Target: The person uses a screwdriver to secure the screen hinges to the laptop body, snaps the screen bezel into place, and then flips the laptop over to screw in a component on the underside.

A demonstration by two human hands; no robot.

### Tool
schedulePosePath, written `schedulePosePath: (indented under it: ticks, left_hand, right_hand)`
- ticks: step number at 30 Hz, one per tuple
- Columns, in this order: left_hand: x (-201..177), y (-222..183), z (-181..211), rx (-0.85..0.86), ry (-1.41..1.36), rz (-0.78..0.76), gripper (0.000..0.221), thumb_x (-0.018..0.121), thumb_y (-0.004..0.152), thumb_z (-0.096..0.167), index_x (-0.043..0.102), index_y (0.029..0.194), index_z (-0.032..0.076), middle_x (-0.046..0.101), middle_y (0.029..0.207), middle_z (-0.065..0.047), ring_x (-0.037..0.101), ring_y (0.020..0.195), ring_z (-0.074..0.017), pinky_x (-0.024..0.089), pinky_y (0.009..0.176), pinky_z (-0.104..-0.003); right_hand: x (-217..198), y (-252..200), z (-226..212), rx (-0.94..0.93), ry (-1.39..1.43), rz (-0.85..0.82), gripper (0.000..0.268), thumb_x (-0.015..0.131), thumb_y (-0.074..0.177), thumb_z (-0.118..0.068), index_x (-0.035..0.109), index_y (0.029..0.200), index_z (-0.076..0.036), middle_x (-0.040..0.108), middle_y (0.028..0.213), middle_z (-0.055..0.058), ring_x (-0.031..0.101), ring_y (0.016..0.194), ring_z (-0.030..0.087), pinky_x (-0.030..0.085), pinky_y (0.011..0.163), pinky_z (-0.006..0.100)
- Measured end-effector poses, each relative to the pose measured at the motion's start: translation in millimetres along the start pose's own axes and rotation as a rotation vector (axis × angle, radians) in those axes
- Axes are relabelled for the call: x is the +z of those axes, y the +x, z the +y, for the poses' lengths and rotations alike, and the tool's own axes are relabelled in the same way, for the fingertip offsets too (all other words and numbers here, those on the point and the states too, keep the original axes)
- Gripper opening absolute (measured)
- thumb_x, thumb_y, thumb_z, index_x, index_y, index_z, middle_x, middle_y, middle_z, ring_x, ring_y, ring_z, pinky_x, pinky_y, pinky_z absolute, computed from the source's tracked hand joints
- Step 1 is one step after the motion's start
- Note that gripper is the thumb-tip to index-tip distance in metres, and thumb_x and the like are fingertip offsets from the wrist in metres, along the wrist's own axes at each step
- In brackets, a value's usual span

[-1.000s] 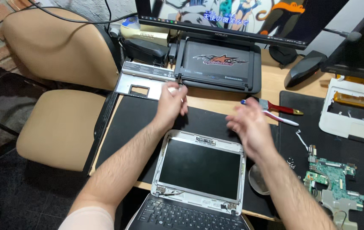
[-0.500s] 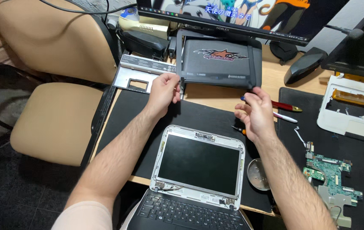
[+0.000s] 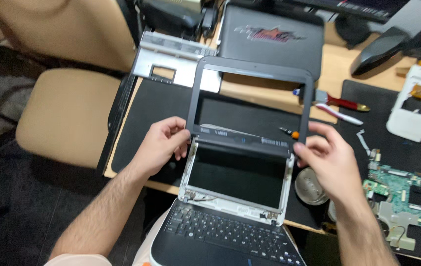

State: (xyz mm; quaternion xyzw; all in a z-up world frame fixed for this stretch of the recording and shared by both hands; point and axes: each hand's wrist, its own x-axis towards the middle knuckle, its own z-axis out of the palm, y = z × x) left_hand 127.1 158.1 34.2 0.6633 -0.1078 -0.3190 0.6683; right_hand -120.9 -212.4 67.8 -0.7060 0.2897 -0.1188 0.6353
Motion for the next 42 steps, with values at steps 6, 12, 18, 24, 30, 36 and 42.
schedulePosePath:
  ticks: [6, 12, 18, 24, 30, 36, 42]
  left_hand:
    - [-8, -65, 2, -0.166, 0.389, -0.035, 0.046, 0.086, 0.103, 0.006, 0.085, 0.149, 0.01, 0.081, 0.101, 0.005, 0.066, 0.069, -0.0018, 0.06, 0.072, -0.02]
    - [-13, -95, 0, -0.022, 0.633, -0.105, 0.031, 0.088, 0.103, 0.011, 0.087, 0.134, 0.014, 0.085, 0.092, 0.007, 0.071, 0.075, -0.0043, 0.063, 0.076, -0.023]
    - [-16, -106, -5, 0.134, 0.683, -0.13, 0.024, 0.094, 0.102, 0.007, 0.084, 0.123, 0.01, 0.081, 0.099, 0.001, 0.075, 0.081, -0.0086, 0.067, 0.075, -0.023]
    - [-20, -110, -13, 0.15, 0.696, -0.158, 0.025, 0.095, 0.1, 0.006, 0.084, 0.123, 0.008, 0.081, 0.097, 0.0, 0.074, 0.082, -0.0083, 0.067, 0.076, -0.023]
    - [-4, -102, 18, 0.223, 0.579, -0.12, 0.036, 0.089, 0.111, -0.004, 0.08, 0.144, 0.005, 0.076, 0.11, -0.007, 0.073, 0.093, -0.0099, 0.065, 0.078, -0.021]
    - [7, -74, 35, 0.326, 0.631, -0.138, 0.039, 0.084, 0.12, -0.008, 0.075, 0.157, -0.005, 0.072, 0.117, -0.013, 0.075, 0.103, -0.0195, 0.076, 0.091, -0.029]
    - [-1, -75, 24, 0.257, 0.672, -0.129, 0.041, 0.088, 0.113, -0.004, 0.08, 0.154, -0.002, 0.076, 0.113, -0.01, 0.074, 0.097, -0.0148, 0.066, 0.081, -0.024]
  right_hand:
    - [17, -92, -10, 0.161, -0.289, 0.057, 0.087, 0.089, 0.1, 0.006, 0.06, 0.181, 0.0, 0.081, 0.11, 0.018, 0.076, 0.089, 0.02, 0.062, 0.088, 0.028]
    - [31, -139, 13, 0.054, -0.391, 0.086, 0.086, 0.092, 0.099, 0.011, 0.06, 0.179, 0.008, 0.082, 0.112, 0.024, 0.072, 0.097, 0.02, 0.066, 0.096, 0.032]
    - [46, -152, 12, 0.033, -0.491, 0.081, 0.084, 0.093, 0.101, 0.015, 0.061, 0.178, 0.015, 0.082, 0.114, 0.029, 0.073, 0.099, 0.025, 0.066, 0.099, 0.036]
    - [42, -161, 27, -0.062, -0.55, 0.042, 0.083, 0.097, 0.105, 0.015, 0.06, 0.179, 0.017, 0.081, 0.113, 0.03, 0.07, 0.092, 0.024, 0.065, 0.096, 0.035]
    - [35, -163, 0, -0.173, -0.525, 0.14, 0.081, 0.096, 0.113, 0.032, 0.056, 0.184, 0.03, 0.077, 0.123, 0.039, 0.07, 0.108, 0.035, 0.068, 0.111, 0.048]
    - [23, -138, -14, -0.214, -0.54, 0.173, 0.077, 0.096, 0.115, 0.032, 0.057, 0.182, 0.026, 0.08, 0.131, 0.039, 0.079, 0.116, 0.036, 0.071, 0.11, 0.044]
    - [27, -137, 2, -0.153, -0.491, 0.096, 0.081, 0.095, 0.108, 0.027, 0.058, 0.181, 0.026, 0.079, 0.121, 0.038, 0.074, 0.106, 0.033, 0.072, 0.109, 0.044]
